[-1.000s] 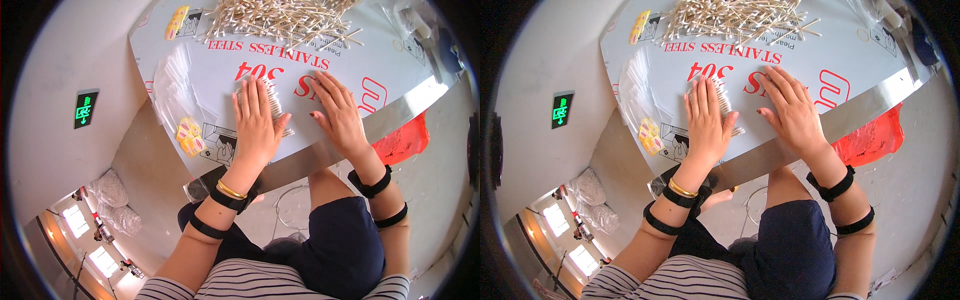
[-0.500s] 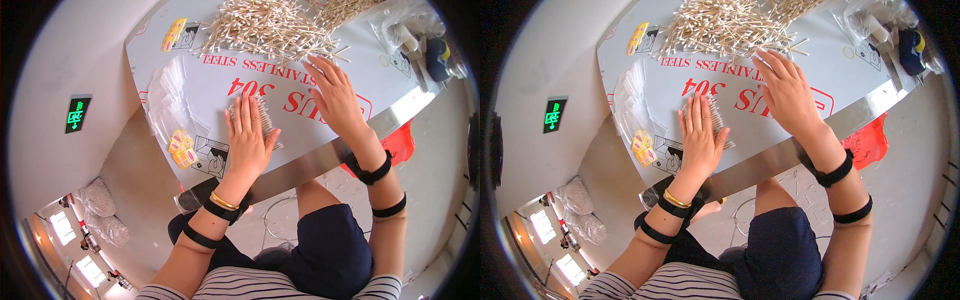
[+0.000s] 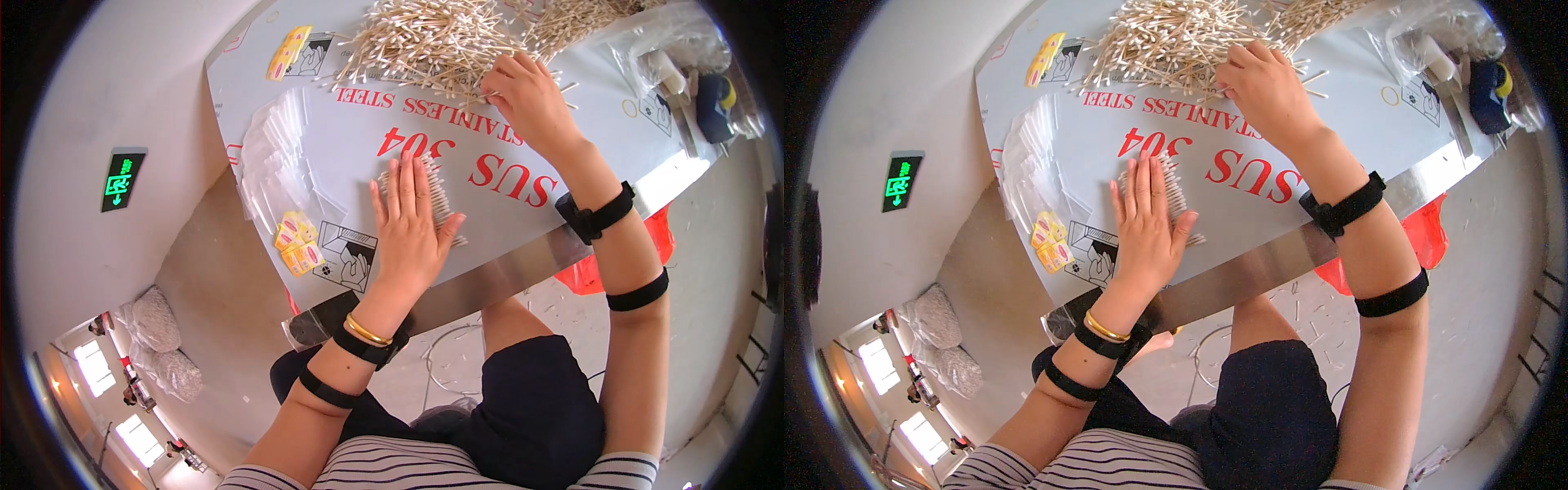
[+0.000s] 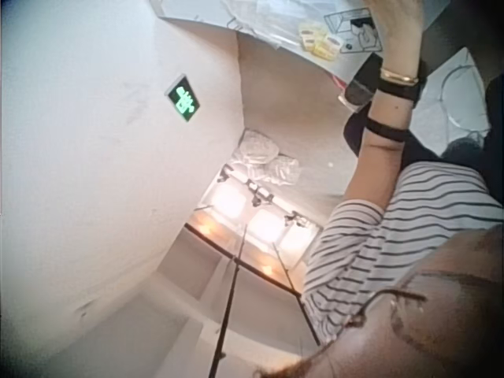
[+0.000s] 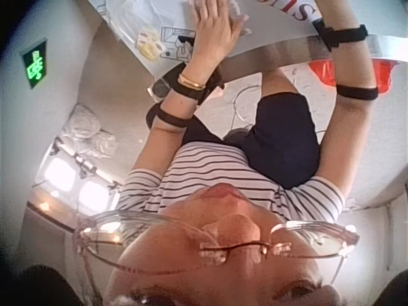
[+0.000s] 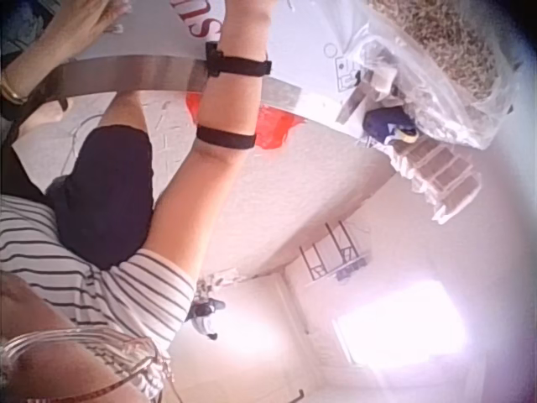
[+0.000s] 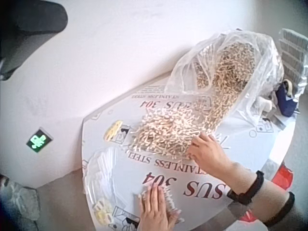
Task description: Organizing and packaging cotton swabs into small plastic bags.
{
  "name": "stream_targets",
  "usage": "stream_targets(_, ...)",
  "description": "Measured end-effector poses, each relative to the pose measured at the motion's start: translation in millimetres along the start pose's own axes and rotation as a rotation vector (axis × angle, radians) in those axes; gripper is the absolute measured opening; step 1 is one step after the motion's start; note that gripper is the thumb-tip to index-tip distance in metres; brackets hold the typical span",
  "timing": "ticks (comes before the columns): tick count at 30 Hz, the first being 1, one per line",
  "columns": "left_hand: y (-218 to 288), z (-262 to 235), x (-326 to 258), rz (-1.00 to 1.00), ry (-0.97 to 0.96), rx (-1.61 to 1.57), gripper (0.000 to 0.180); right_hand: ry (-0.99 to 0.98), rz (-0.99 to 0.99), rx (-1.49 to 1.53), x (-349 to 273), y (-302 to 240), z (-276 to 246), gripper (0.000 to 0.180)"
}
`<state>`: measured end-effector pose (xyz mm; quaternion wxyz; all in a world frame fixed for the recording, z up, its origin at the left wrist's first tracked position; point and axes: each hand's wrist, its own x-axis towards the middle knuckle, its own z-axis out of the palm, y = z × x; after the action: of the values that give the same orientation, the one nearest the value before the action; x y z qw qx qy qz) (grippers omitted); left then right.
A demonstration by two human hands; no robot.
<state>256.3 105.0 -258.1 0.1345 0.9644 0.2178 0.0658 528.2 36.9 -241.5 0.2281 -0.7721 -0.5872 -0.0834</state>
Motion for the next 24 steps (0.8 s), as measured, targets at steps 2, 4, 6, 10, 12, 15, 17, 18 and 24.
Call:
stream_targets(2,1.0,-3.7,0.5,-0.006,-0.031,-0.018,0.088,-0.023,-0.011,0.017,6.4,5.5,2.6,0.003)
stream_targets(4,2.1,-9.4,2.2,-0.014,-0.042,-0.016,0.087,-0.047,-0.022,0.033,10.1,5.2,5.6,0.002)
stream_targets(6,2.1,-15.8,4.9,-0.022,-0.053,-0.016,0.086,-0.068,-0.028,-0.003,13.7,0.4,10.5,0.003)
stream_targets(10,-8.6,-27.0,15.6,-0.028,0.04,-0.129,0.073,-0.062,-0.055,0.058,21.4,-29.9,22.0,0.007)
stream_targets(12,-21.5,-31.0,23.2,-0.004,0.14,-0.147,0.067,-0.091,-0.068,0.034,26.8,-48.0,26.2,0.006)
stream_targets(15,-43.5,-36.4,38.9,0.034,0.222,-0.101,0.057,-0.102,-0.09,0.055,30.8,-70.9,38.5,0.007)
stream_targets(17,-58.3,-38.5,49.1,0.024,0.216,-0.093,0.055,-0.088,-0.13,0.093,32.7,-81.3,47.5,0.008)
stream_targets(18,-64.0,-38.6,54.3,0.017,0.208,-0.089,0.054,-0.089,-0.132,0.094,32.6,-82.5,48.8,0.008)
stream_targets(24,-78.1,-45.7,77.6,-0.042,0.18,-0.064,0.034,-0.013,-0.089,0.217,21.0,-79.4,38.5,0.011)
